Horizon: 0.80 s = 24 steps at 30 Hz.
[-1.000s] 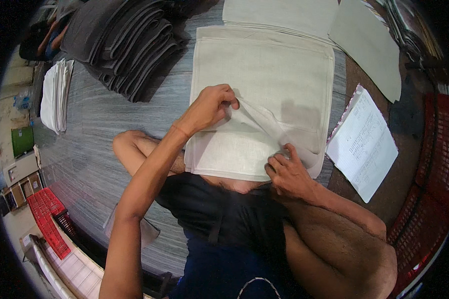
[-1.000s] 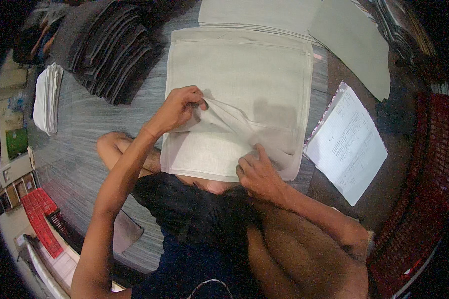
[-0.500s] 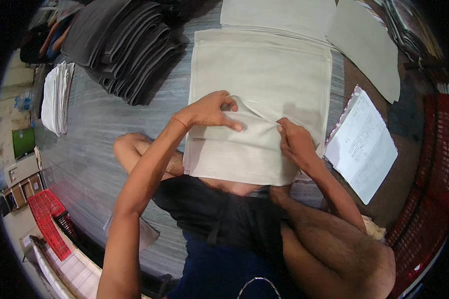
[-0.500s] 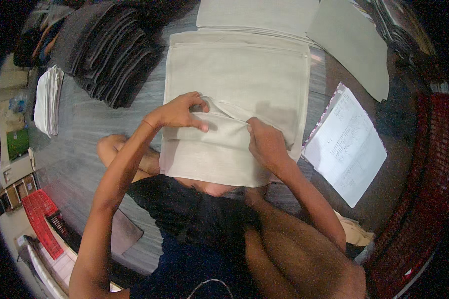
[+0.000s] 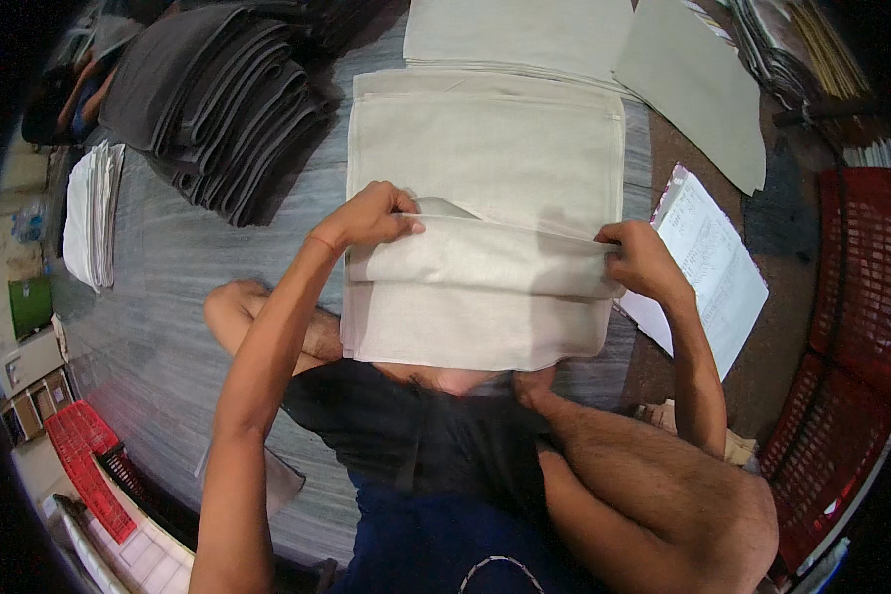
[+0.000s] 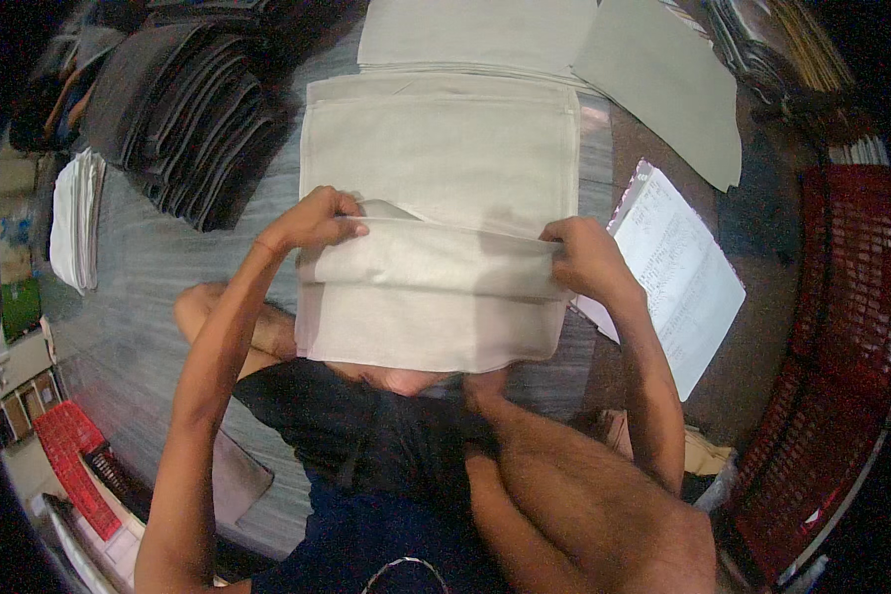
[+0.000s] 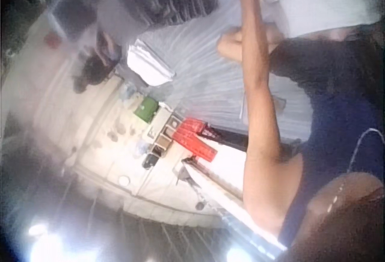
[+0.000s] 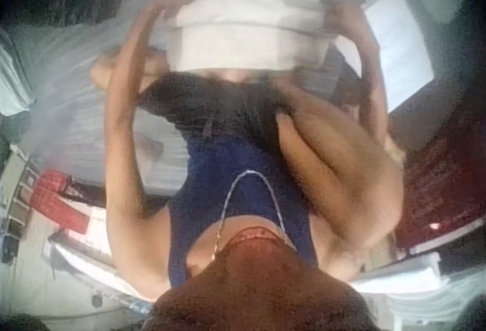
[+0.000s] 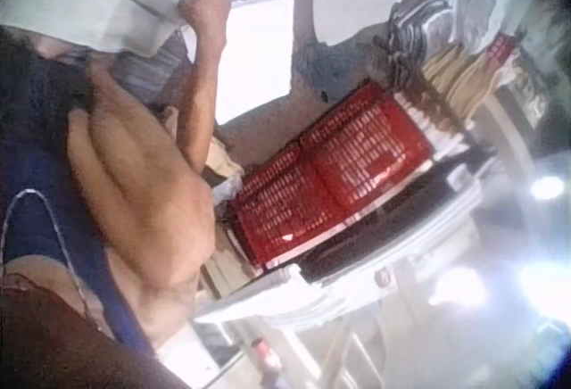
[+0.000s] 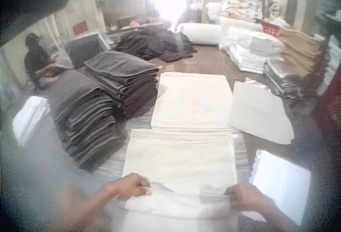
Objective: The person sits on the floor and folds multiple off-white cloths one by one. They smooth each cloth, fold it in half, and then fold it again before stacking it on a growing pile. The process is repeated for several cloths.
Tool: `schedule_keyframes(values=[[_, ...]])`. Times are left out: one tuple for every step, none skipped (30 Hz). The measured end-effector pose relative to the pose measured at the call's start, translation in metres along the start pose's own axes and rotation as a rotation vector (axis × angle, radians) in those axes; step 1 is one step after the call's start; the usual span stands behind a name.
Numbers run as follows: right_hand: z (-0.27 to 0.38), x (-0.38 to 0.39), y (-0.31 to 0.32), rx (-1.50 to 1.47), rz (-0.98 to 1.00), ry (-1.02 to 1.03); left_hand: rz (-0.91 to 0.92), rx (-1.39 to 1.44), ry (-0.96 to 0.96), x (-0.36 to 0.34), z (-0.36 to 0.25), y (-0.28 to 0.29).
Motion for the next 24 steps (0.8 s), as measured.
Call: schedule_keyframes(values=[[0.003,0.007,0.001,-0.011,0.06,0.036,-0.023,0.003,-0.072,0.008,-0.005,0.004],[0.002,0.017,-0.002,-0.025,0.122,0.065,-0.039,0.007,-0.145,0.017,-0.008,0.003],[0.002,0.027,-0.007,-0.039,0.186,0.095,-0.055,0.012,-0.217,0.029,-0.01,0.001],[0.002,0.043,-0.016,-0.007,0.295,0.099,-0.058,-0.006,-0.259,0.043,-0.02,-0.003],[0.005,0.058,-0.024,0.023,0.404,0.107,-0.065,-0.025,-0.298,0.059,-0.031,-0.007],[0.019,0.065,-0.029,0.02,0.554,-0.102,-0.07,-0.054,-0.301,0.074,-0.034,-0.011],[0.033,0.061,-0.029,-0.013,0.412,-0.004,-0.074,-0.079,-0.315,0.085,-0.038,-0.016],[0.042,0.061,-0.031,-0.049,0.274,0.09,-0.073,-0.102,-0.325,0.096,-0.04,-0.021],[0.052,0.059,-0.034,-0.086,0.135,0.182,-0.113,-0.119,-0.335,0.104,-0.041,-0.023],[0.07,0.053,-0.04,-0.184,-0.015,0.348,-0.155,-0.139,-0.351,0.11,-0.043,-0.024],[0.088,0.046,-0.042,-0.274,-0.176,0.511,-0.201,-0.158,-0.376,0.113,-0.047,-0.023],[0.109,0.036,-0.05,-0.208,-0.241,0.594,-0.213,-0.189,-0.39,0.115,-0.05,-0.023],[0.126,0.028,-0.057,-0.141,-0.308,0.675,-0.225,-0.219,-0.406,0.116,-0.053,-0.022],[0.128,0.015,-0.069,-0.127,-0.263,0.668,-0.235,-0.252,-0.421,0.118,-0.056,-0.021],[0.127,0.002,-0.082,-0.112,-0.218,0.661,-0.226,-0.294,-0.444,0.119,-0.06,-0.021],[0.13,-0.006,-0.088,-0.096,-0.165,0.657,-0.221,-0.331,-0.461,0.122,-0.063,-0.021],[0.127,-0.013,-0.094,-0.039,-0.023,0.603,-0.216,-0.367,-0.479,0.126,-0.064,-0.021],[0.121,-0.017,-0.098,0.019,0.117,0.546,-0.228,-0.378,-0.493,0.129,-0.063,-0.022],[0.114,-0.017,-0.101,0.081,0.258,0.484,-0.242,-0.385,-0.51,0.132,-0.061,-0.025],[0.111,-0.014,-0.093,0.099,0.22,0.487,-0.256,-0.392,-0.527,0.134,-0.059,-0.027],[0.108,-0.008,-0.084,0.117,0.182,0.49,-0.254,-0.374,-0.515,0.135,-0.057,-0.027],[0.103,-0.001,-0.077,0.135,0.144,0.486,-0.248,-0.353,-0.509,0.135,-0.056,-0.028],[0.097,0.006,-0.071,0.137,0.052,0.527,-0.242,-0.332,-0.5,0.134,-0.054,-0.03],[0.091,0.013,-0.067,0.14,-0.039,0.568,-0.259,-0.318,-0.499,0.134,-0.052,-0.03]])
Point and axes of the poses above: each hand's wrist, its own x-axis away from the middle knuckle, its own y-axis out of the back of the hand, z = x × y, the point moved 6 cm from there along -x, towards the middle knuckle, and after that the axes turned 8 degrees about -x, right-handed, at the moved point
